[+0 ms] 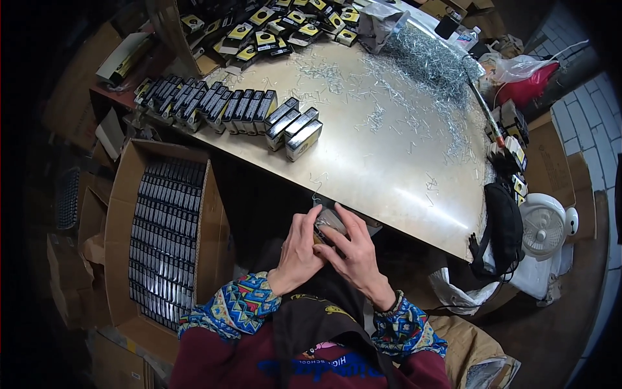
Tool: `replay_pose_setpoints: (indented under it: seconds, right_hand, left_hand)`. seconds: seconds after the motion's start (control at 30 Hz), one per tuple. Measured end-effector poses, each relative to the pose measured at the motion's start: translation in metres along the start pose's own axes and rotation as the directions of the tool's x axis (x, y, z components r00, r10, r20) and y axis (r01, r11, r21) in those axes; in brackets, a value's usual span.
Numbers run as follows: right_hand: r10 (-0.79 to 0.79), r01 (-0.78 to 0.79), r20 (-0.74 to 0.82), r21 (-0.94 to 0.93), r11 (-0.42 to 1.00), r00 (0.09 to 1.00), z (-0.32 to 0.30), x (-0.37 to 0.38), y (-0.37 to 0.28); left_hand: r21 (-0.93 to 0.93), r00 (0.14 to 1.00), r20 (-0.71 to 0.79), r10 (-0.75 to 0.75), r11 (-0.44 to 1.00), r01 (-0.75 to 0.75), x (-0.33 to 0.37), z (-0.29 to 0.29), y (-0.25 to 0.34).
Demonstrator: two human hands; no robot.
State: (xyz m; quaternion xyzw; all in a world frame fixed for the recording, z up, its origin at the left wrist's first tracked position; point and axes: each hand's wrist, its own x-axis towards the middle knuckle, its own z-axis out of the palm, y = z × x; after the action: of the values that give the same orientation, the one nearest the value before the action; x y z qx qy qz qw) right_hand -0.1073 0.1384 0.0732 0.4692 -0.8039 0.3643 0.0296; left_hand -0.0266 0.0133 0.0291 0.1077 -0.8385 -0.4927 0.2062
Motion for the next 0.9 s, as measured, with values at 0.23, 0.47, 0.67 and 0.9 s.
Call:
replay_pose_setpoints:
  seconds: [0.23,0.47,0.67,0.9]
  right_hand:
    - [0.160,-0.132,-0.248,0.125,0.983,0.955,0.007,0.000,0.005]
    - [0.071,-0.069,-0.071,0.040,0.997,0.995,-0.003,-0.005,0.005]
    - [0.139,-0.131,-0.101,0.080,0.988,0.985,-0.007,-0.006,0.009]
    - [0.425,-0.339,-0.097,0.457,0.822,0.900,0.008,-0.002,0.001]
  left_hand:
    - [0.014,0.998,-0.047,-0.036,0.999,0.037,0.007,-0.005,0.012]
    - [0.000,1.000,-0.031,0.003,1.000,-0.003,0.010,-0.003,0.010]
    - [-0.102,0.999,-0.030,-0.020,0.995,0.016,0.016,-0.002,0.013]
    - [0.013,0.992,-0.039,0.123,0.992,-0.123,0.023,0.000,0.013]
